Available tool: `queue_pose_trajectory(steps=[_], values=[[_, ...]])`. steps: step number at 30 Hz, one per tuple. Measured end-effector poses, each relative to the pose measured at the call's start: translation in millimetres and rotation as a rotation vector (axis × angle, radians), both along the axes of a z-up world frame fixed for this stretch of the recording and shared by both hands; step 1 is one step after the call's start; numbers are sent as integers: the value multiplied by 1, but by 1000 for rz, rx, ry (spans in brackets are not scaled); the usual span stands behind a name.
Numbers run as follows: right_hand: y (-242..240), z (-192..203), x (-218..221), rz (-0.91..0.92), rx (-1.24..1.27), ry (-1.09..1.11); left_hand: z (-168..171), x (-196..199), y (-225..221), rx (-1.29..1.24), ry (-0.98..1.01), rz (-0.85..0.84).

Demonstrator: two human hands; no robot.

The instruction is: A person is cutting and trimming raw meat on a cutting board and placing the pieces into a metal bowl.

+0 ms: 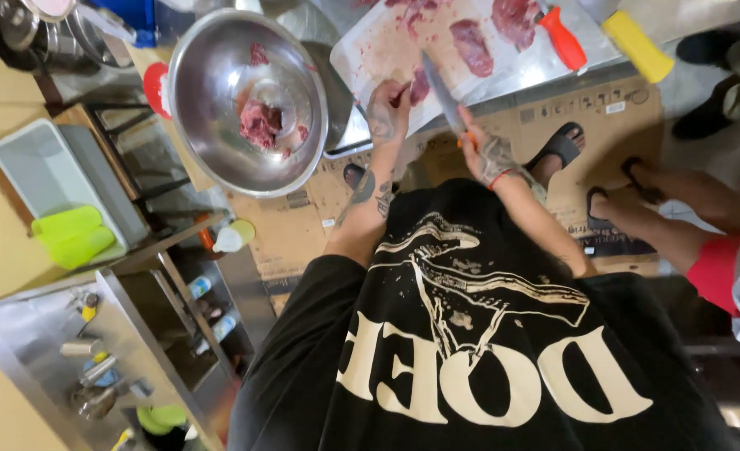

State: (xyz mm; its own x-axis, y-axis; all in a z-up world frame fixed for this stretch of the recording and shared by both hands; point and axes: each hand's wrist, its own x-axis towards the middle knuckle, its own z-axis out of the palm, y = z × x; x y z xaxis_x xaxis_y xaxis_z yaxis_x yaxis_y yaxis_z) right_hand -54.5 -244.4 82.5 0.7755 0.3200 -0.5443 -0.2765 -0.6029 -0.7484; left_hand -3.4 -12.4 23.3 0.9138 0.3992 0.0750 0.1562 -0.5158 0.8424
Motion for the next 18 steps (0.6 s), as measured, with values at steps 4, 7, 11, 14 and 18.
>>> queue_pose_trajectory(steps=[4,7,11,14,18], values=[[10,11,-6,-104,87,-105,8,-5,9,-15,11,-121],[31,30,-2,-111,49,-23,13,-2,8,31,-22,-139],[56,16,-10,-111,11,25,0,-9,2,-109,63,3],[60,3,-16,-151,51,-21,-4,-10,-10,-305,22,67],[59,-4,-24,-172,84,-108,22,-13,-19,-185,108,86]])
